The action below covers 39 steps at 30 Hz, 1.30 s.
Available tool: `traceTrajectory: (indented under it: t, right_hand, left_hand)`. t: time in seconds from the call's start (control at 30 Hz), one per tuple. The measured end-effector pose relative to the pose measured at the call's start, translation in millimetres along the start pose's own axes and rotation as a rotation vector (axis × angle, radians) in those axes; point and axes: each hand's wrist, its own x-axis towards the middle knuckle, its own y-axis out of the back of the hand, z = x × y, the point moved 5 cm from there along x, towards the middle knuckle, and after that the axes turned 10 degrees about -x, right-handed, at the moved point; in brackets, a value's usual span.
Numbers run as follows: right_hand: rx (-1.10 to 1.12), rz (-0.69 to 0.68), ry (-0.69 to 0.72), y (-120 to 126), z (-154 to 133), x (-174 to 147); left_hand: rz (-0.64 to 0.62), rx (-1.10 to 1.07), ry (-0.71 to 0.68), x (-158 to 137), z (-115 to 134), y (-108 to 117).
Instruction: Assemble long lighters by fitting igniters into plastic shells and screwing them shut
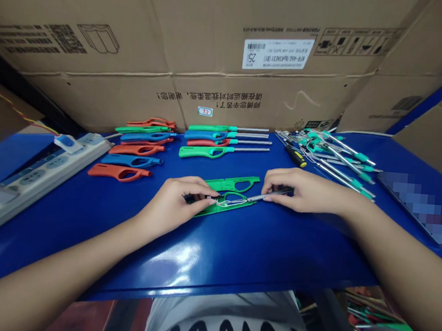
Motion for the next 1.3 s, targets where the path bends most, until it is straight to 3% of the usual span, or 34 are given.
traceTrajectory:
  t: [0.33, 0.53, 0.77, 1.0, 1.3]
  right_hand:
    - [-0.204, -0.002, 0.067, 1, -7, -1]
    - [-0.476, 0.004, 0.121, -1, -16, -2]
    - [-0.636, -0.034, 0.085, -5, -28, -1]
    - [-0.465, -0.028, 0.005, -7, -20, -1]
    - [-0.11, 0.121, -0.052, -9, -12, 14]
  left_hand:
    - [-0.018, 0.103, -0.122, -2, 10, -5]
    - [0.004, 0.133, -0.121, -3, 11, -8]
    - [-0.002, 0.157, -0.114, -4, 9, -8]
    - [0.009, 0.145, -0.06, -4, 6, -5]
    - [0.012, 0.149, -0.067, -4, 6, -6]
